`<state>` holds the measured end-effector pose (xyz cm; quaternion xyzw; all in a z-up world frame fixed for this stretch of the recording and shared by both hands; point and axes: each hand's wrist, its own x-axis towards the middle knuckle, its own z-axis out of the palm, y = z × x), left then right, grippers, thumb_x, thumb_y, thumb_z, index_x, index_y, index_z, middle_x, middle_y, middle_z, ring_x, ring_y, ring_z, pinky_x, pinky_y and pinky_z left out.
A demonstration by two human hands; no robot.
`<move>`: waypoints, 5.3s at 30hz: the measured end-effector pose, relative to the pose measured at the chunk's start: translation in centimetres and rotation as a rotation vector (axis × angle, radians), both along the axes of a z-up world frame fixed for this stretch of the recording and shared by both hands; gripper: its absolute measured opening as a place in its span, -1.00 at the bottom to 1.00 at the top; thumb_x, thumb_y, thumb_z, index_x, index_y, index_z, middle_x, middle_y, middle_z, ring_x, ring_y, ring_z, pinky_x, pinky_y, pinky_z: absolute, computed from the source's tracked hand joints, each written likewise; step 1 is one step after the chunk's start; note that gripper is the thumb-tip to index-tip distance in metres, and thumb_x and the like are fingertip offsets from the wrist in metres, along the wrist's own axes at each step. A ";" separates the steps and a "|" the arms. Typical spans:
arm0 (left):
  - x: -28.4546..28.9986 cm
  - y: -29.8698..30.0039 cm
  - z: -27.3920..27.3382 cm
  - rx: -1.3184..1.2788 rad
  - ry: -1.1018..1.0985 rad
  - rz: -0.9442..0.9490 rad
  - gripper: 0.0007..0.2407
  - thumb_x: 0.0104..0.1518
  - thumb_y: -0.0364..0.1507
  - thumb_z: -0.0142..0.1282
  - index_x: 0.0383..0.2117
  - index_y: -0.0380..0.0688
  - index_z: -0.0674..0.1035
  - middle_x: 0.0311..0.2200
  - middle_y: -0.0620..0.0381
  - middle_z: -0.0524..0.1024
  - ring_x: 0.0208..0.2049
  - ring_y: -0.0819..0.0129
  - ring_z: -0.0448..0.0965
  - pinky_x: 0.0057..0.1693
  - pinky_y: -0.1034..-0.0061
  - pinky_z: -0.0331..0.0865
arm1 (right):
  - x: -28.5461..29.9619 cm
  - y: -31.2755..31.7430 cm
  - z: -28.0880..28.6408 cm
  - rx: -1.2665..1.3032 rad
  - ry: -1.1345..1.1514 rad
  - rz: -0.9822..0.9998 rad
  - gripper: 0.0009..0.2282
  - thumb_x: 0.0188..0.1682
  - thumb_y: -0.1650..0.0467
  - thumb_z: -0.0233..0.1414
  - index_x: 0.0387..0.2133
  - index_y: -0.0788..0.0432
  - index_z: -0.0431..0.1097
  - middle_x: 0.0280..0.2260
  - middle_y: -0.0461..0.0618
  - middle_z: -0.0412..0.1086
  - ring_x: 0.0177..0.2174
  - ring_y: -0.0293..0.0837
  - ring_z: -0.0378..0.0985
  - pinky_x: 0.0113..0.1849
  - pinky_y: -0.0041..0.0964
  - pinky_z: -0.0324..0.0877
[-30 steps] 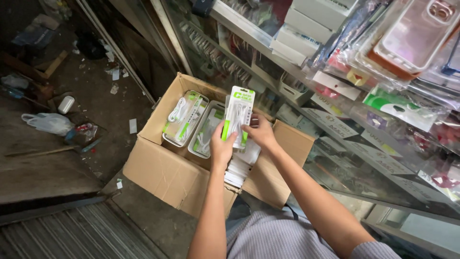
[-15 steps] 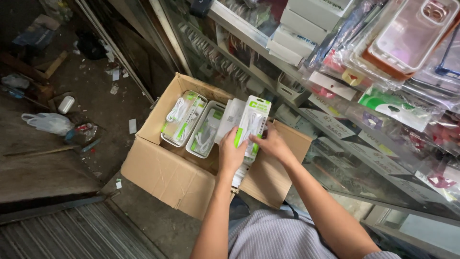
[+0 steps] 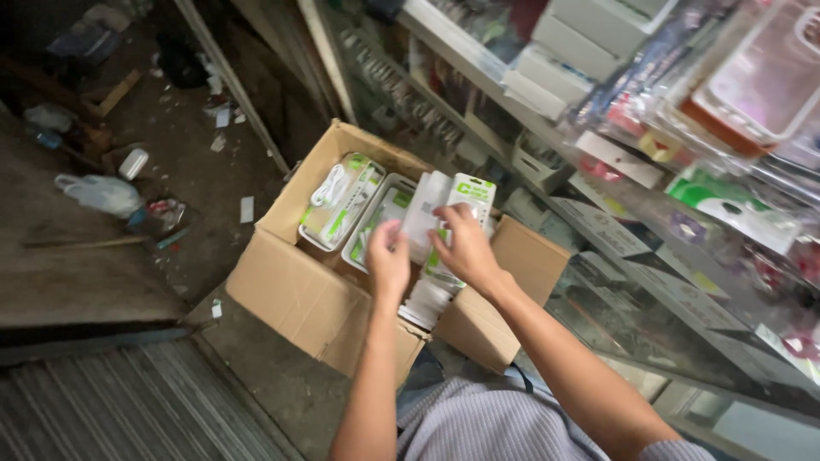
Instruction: The person stands at a glass display counter and places blister-packed data cables one at a time into an open cardboard box, occasionally repositioning the packaged cables and pressing them down to fit more inside. The person continues filling the box with the packaged cables throughout the episode.
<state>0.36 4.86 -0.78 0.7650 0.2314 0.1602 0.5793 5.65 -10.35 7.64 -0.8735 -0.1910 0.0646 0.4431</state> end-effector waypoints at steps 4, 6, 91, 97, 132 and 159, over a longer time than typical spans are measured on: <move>0.6 6.9 -10.8 0.026 -0.054 0.164 -0.81 0.16 -0.56 0.14 -0.11 -0.30 0.58 -0.17 -0.03 0.63 -0.17 0.25 0.65 -0.03 0.39 0.54 | 1.9 5.1 -3.1 -0.021 -0.233 0.254 -0.81 -0.11 0.46 0.17 -0.23 0.26 0.51 -0.23 0.26 0.45 -0.17 0.26 0.51 -0.11 0.03 0.43; 0.6 9.3 -15.1 -0.005 0.120 0.150 -0.85 0.14 -0.56 0.13 -0.19 -0.32 0.61 -0.28 -0.08 0.66 -0.24 0.20 0.67 -0.03 0.36 0.52 | 3.0 7.7 -4.5 -0.110 -0.205 0.463 -0.82 -0.13 0.46 0.14 -0.26 0.26 0.50 -0.26 0.25 0.50 -0.17 0.26 0.53 -0.11 0.04 0.44; 0.0 3.0 7.0 -0.052 -0.066 0.127 -0.90 0.16 -0.54 0.18 -0.33 -0.33 0.51 -0.39 0.01 0.63 -0.39 0.40 0.64 -0.22 0.52 0.54 | 2.7 6.5 2.8 0.381 0.154 0.010 -0.68 -0.10 0.39 0.25 -0.08 0.25 0.46 -0.40 -0.06 0.58 -0.43 -0.29 0.61 -0.34 -0.40 0.50; -0.6 2.1 7.4 -0.236 -0.183 0.114 -0.93 0.29 -0.57 0.09 -0.25 -0.35 0.47 -0.34 0.03 0.60 -0.34 0.44 0.63 -0.20 0.57 0.51 | 1.3 6.1 4.5 0.067 -0.249 -0.004 -0.76 0.00 0.43 0.22 -0.09 0.26 0.47 -0.25 0.20 0.38 -0.26 0.09 0.44 -0.22 -0.16 0.38; 6.7 9.2 -15.8 0.439 0.981 -0.261 -0.68 0.31 -0.43 -0.17 0.14 -0.31 0.36 -0.08 -0.32 0.59 -0.05 -0.14 0.64 0.05 0.10 0.51 | 5.9 4.3 -3.5 0.487 0.665 -0.161 -0.71 0.05 0.36 0.11 -0.05 0.33 0.40 -0.29 -0.02 0.57 -0.33 -0.27 0.60 -0.37 -0.36 0.50; 6.7 8.4 -11.0 0.618 1.026 -0.303 -0.20 0.02 -0.22 0.36 0.26 -0.48 0.13 -0.14 -0.24 0.59 -0.13 0.04 0.68 -0.07 0.26 0.60 | 6.7 6.6 -6.1 0.446 0.654 -0.196 -0.71 0.02 0.34 0.13 -0.09 0.30 0.40 -0.31 -0.02 0.57 -0.32 -0.27 0.59 -0.37 -0.35 0.51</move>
